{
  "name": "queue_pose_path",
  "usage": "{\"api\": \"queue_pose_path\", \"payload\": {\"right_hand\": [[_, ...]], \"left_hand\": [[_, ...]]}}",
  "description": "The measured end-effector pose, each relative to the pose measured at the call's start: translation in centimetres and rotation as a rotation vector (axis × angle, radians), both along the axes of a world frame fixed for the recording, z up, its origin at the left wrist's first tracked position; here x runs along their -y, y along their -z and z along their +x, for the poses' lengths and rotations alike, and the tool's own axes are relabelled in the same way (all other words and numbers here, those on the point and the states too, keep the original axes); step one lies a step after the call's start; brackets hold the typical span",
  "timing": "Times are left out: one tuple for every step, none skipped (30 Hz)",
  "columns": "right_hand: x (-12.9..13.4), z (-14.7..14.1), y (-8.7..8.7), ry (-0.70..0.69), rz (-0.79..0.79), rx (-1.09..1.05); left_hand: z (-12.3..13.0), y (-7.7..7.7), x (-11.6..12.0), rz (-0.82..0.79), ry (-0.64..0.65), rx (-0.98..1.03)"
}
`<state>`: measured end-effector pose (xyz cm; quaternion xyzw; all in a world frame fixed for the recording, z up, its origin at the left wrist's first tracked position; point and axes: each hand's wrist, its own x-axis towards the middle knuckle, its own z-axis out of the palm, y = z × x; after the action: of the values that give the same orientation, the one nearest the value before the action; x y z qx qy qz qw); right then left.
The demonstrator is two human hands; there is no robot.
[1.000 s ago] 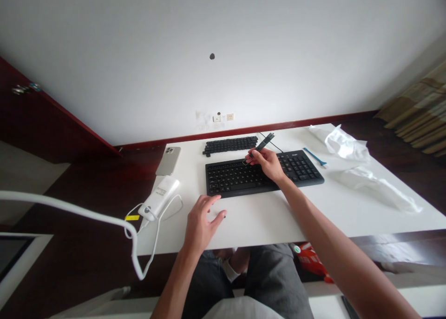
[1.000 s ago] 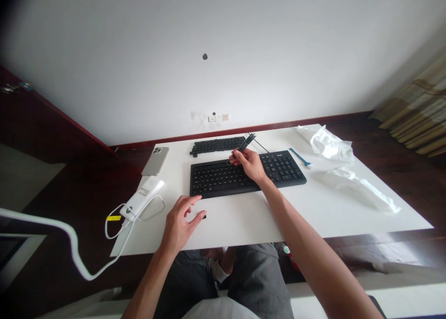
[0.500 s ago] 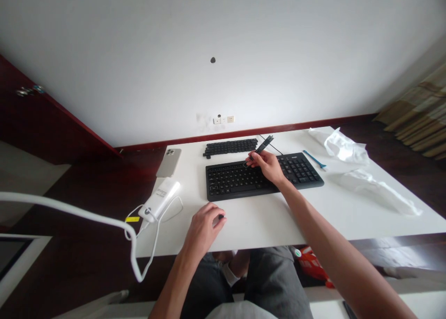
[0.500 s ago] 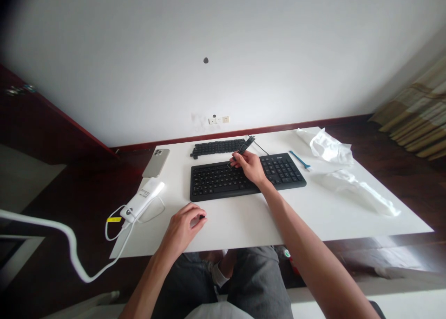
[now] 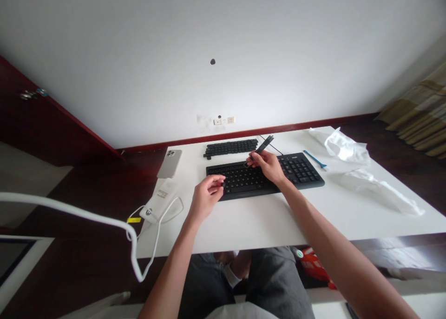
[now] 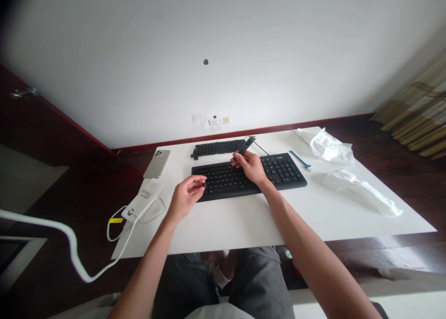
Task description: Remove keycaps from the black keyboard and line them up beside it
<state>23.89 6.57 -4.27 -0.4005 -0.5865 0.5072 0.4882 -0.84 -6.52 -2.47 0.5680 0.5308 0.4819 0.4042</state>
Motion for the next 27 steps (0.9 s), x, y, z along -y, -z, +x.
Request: {"api": "queue_pose_path", "payload": {"right_hand": [[0.0,0.0,0.0,0.0,-0.001,0.001],[0.0,0.0,-0.1,0.0,-0.002,0.002],[0.0,-0.1,-0.1,0.003,-0.003,0.003],[0.0,-0.1,-0.1,0.007,-0.003,0.005],[0.0,-0.1,-0.2,0.013,-0.004,0.007],[0.0,-0.1,-0.2,0.02,-0.003,0.009],[-0.1,-0.1,-0.2,0.028,-0.002,0.011],[-0.1,-0.1,-0.2,0.033,-0.001,0.013],[-0.1,-0.1,-0.2,0.035,-0.001,0.014],[-0.1,-0.1,-0.1,0.034,-0.001,0.014],[-0.1,0.0,-0.1,0.031,-0.001,0.014],[-0.2,0.0,0.0,0.028,-0.002,0.014],[-0.2,0.0,0.0,0.023,-0.003,0.014],[-0.2,0.1,0.0,0.019,-0.003,0.015],[-0.2,0.1,0.1,0.016,-0.003,0.016],[-0.2,0.1,0.1,0.014,-0.003,0.018],[-0.2,0.1,0.1,0.012,-0.004,0.021],[-0.2,0.0,0.0,0.011,-0.005,0.023],[-0.2,0.0,0.0,0.01,-0.006,0.025],[-0.1,0.0,0.0,0.01,-0.008,0.027],[-0.1,0.0,0.0,0.009,-0.009,0.029],[-0.1,-0.1,0.0,0.009,-0.009,0.031],[-0.1,-0.1,0.0,0.008,-0.008,0.035],[-0.1,-0.1,0.0,0.008,-0.006,0.04],[-0.1,-0.1,0.1,0.008,-0.004,0.045],[-0.1,-0.1,0.1,0.008,-0.004,0.05],[-0.1,-0.1,0.2,0.007,-0.003,0.054]], "left_hand": [[0.0,-0.3,-1.1,0.011,-0.007,0.005],[-0.1,-0.6,-2.3,0.025,-0.015,0.007],[-0.2,-0.8,-3.4,0.035,-0.011,0.004],[-0.3,-1.0,-4.6,0.049,-0.015,-0.006],[-0.4,-1.1,-5.8,0.057,-0.017,-0.028],[-0.6,-1.2,-7.0,0.066,-0.014,-0.062],[-0.7,-1.2,-8.0,0.076,-0.009,-0.095],[-0.9,-1.1,-9.0,0.087,-0.005,-0.115],[-1.1,-1.0,-9.9,0.093,-0.002,-0.134],[-1.2,-0.9,-10.6,0.097,-0.001,-0.157],[-1.4,-0.7,-11.2,0.105,-0.006,-0.181],[-1.5,-0.6,-11.7,0.123,-0.009,-0.21],[-1.7,-0.4,-12.0,0.151,-0.011,-0.241],[-1.8,-0.3,-12.2,0.187,-0.008,-0.271],[-1.9,-0.1,-12.2,0.225,-0.001,-0.297],[-1.9,0.0,-12.2,0.263,0.006,-0.32],[-2.0,0.0,-12.1,0.297,0.007,-0.342],[-2.0,0.1,-12.0,0.326,-0.002,-0.369],[-2.0,0.2,-11.9,0.351,-0.018,-0.405],[-2.1,0.2,-11.7,0.373,-0.035,-0.452],[-2.1,0.3,-11.6,0.389,-0.049,-0.506],[-2.1,0.4,-11.6,0.396,-0.057,-0.564],[-2.2,0.6,-11.5,0.394,-0.059,-0.622],[-2.2,0.7,-11.5,0.384,-0.062,-0.675],[-2.3,0.9,-11.5,0.369,-0.067,-0.725],[-2.3,1.0,-11.6,0.35,-0.077,-0.77],[-2.3,1.1,-11.7,0.331,-0.088,-0.81]]}}
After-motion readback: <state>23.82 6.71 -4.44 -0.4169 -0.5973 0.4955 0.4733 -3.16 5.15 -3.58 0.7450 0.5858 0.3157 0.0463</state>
